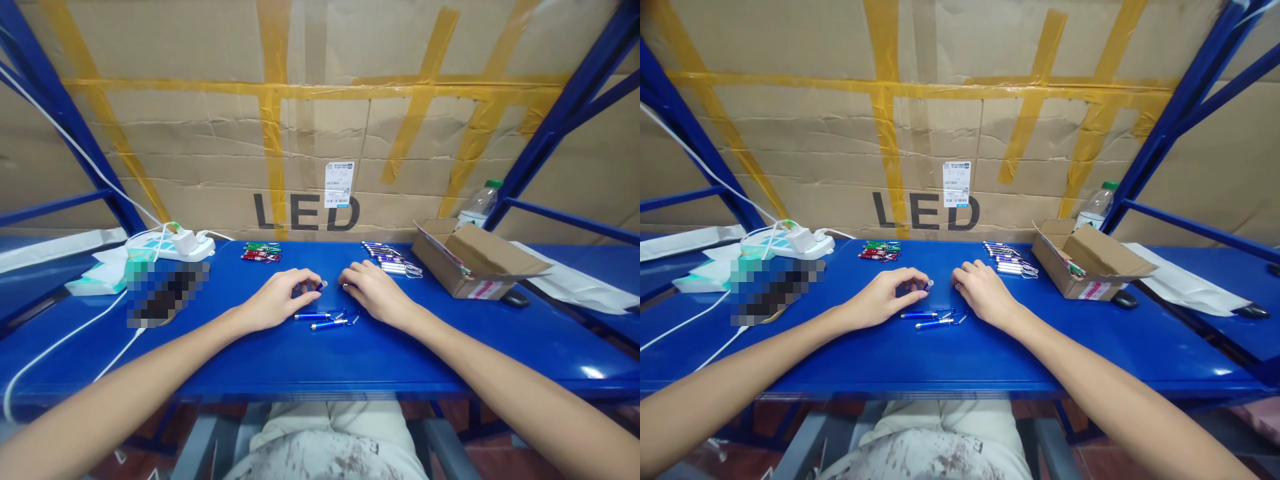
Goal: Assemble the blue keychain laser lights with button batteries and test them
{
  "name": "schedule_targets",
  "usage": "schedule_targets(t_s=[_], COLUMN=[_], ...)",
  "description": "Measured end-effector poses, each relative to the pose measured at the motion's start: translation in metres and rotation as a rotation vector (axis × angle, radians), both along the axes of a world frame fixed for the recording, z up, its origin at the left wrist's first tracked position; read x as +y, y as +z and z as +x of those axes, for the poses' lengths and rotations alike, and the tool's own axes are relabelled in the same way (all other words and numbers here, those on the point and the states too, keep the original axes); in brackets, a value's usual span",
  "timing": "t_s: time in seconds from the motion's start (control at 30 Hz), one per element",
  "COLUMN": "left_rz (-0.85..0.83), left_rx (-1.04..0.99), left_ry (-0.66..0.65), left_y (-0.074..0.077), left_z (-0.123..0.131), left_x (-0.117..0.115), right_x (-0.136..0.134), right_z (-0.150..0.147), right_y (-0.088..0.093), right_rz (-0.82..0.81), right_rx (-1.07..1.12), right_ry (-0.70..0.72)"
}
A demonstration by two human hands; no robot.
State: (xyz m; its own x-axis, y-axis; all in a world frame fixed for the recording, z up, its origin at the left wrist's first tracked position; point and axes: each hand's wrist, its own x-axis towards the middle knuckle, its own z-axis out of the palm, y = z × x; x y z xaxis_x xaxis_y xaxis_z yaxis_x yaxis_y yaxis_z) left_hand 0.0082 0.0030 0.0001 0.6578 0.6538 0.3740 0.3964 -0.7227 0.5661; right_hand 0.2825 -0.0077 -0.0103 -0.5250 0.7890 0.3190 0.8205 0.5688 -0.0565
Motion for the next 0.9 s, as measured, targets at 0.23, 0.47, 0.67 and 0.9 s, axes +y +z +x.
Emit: schedule_targets(t_s=[0.23, 0.47, 0.67, 0.9], left_rz=[0.035, 0.067, -0.025, -0.015], left_rx=[-0.004, -0.005, -0.02, 0.029], left_ry=[-0.01, -0.024, -0.009, -0.04], left_y=[-0.002, 0.0, 0.0, -0.003], left_z=[-0.001, 0.0, 0.0, 0.0], left_x=[0.0, -0.001, -0.001, 0.0], right_x=[-0.01, -0.018, -0.019, -0.018], right_z=[-0.01, -0.016, -0.014, -0.015], right_y=[0.014, 0.016, 0.014, 0.013], right_rz=[0.031, 0.017, 0.049, 0.019], right_rx=[0.467, 0.514, 0.419, 0.407], right_ry=[0.184, 0.302, 0.285, 0.307])
